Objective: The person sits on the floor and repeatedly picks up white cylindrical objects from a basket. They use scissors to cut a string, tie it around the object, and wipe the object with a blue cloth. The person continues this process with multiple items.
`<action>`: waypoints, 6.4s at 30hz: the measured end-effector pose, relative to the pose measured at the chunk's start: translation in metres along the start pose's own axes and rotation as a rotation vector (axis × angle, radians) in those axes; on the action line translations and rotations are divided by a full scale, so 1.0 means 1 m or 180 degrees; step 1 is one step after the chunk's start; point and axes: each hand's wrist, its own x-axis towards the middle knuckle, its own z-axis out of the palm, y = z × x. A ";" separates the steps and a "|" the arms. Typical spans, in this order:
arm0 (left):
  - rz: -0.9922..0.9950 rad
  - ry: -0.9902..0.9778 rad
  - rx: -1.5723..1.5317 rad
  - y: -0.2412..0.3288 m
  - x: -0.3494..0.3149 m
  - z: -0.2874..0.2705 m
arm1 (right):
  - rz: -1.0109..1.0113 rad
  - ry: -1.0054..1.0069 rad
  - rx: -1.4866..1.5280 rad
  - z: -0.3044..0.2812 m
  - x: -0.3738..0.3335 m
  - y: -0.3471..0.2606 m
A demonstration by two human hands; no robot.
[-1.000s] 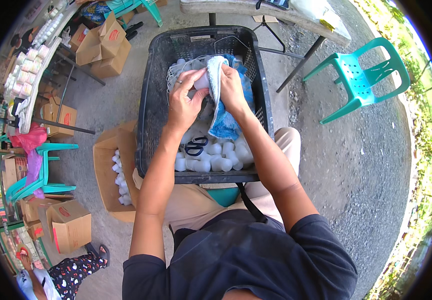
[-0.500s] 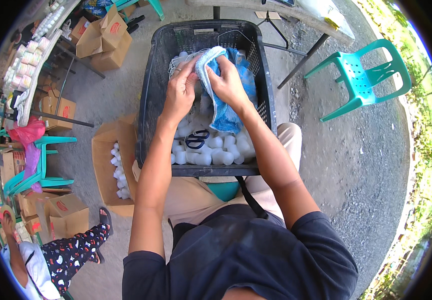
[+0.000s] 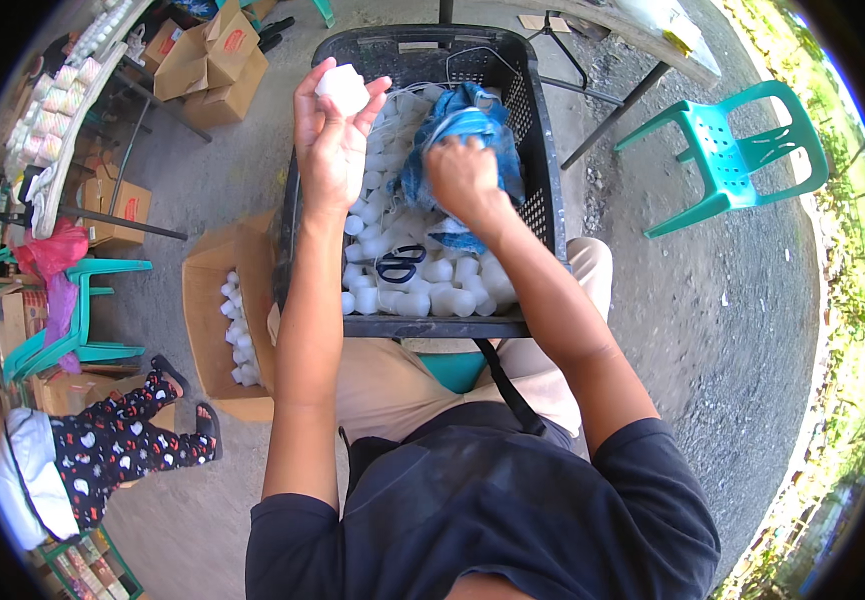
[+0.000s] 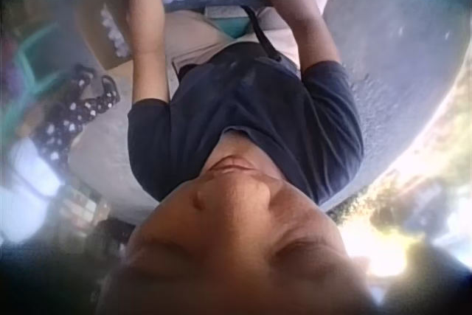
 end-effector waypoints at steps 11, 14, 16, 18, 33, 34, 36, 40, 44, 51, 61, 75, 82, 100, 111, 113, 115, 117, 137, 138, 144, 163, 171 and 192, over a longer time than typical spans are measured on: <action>-0.1863 0.0801 -0.1731 -0.005 0.004 -0.046 | -0.3228 -0.1168 0.0834 0.096 -0.025 -0.074; -0.1877 0.0919 -0.1307 -0.006 0.005 -0.033 | -0.2969 -0.1285 0.2019 0.087 0.002 -0.054; -0.1604 0.0475 -0.0976 -0.004 0.005 -0.026 | -0.2330 -0.0995 0.3074 0.070 0.019 -0.035; -0.1263 0.0173 -0.0536 0.004 0.002 -0.033 | -0.1652 -0.0478 0.3623 0.009 0.027 -0.020; -0.0780 0.0024 0.1211 -0.002 -0.007 0.007 | -0.0969 0.0881 0.2824 -0.063 -0.001 0.023; -0.0665 0.0013 0.1248 -0.004 -0.007 0.004 | -0.0976 0.0953 0.2912 -0.062 -0.001 0.021; -0.0423 -0.0002 0.1323 -0.006 -0.007 -0.004 | -0.1005 0.1098 0.3084 -0.061 0.000 0.018; -0.0862 0.0139 0.0436 -0.006 -0.007 -0.016 | -0.0769 0.1303 0.3381 -0.071 -0.001 0.016; -0.1286 0.0774 -0.0393 -0.002 -0.005 -0.010 | -0.0828 0.1382 0.3248 -0.074 -0.007 0.014; -0.0790 0.0565 0.0701 -0.003 -0.004 -0.010 | -0.0640 0.1265 0.3119 -0.075 -0.007 0.008; -0.0435 0.0427 0.1248 -0.008 -0.003 -0.013 | -0.0597 0.1199 0.3192 -0.073 -0.003 0.008; -0.0281 0.0530 0.1279 -0.006 -0.004 -0.009 | -0.0612 0.1130 0.3179 -0.070 -0.003 0.008; -0.0212 0.0526 0.1390 -0.007 -0.004 -0.012 | -0.0711 0.1087 0.3286 -0.068 -0.002 0.008; -0.0617 0.0274 0.0817 -0.004 -0.005 -0.008 | -0.0483 0.1383 0.3189 -0.063 -0.001 0.004; -0.0689 0.0626 0.0219 -0.002 0.000 -0.012 | -0.0758 0.2195 0.2956 -0.059 0.003 -0.001; -0.0734 0.0665 0.0206 -0.004 -0.001 -0.014 | -0.0636 0.2093 0.3012 -0.057 0.004 -0.001; -0.0773 0.0658 0.0153 -0.006 -0.001 -0.014 | -0.0423 0.1886 0.3302 -0.057 0.003 0.000; -0.0782 0.0612 0.0095 -0.005 -0.001 -0.014 | -0.0144 0.1567 0.3844 -0.062 0.001 -0.002; -0.1915 -0.0729 0.1038 -0.013 -0.008 -0.020 | -0.1061 0.1795 0.2712 -0.042 0.018 0.032; -0.1908 -0.0707 0.1046 -0.013 -0.008 -0.016 | -0.1052 0.1814 0.2706 -0.041 0.018 0.031; -0.2064 -0.0100 0.0625 -0.017 -0.010 -0.013 | -0.1058 0.1818 0.2893 -0.034 0.022 0.031; -0.1118 0.0761 -0.0267 -0.037 -0.008 -0.017 | -0.0294 0.0427 0.3967 -0.006 0.024 -0.009; -0.1476 0.0517 0.1597 -0.038 -0.011 -0.029 | -0.0514 0.1508 0.2946 -0.040 0.017 0.021; -0.1058 0.0112 0.1720 -0.025 -0.009 -0.012 | -0.0587 0.1872 0.2739 -0.039 0.015 0.019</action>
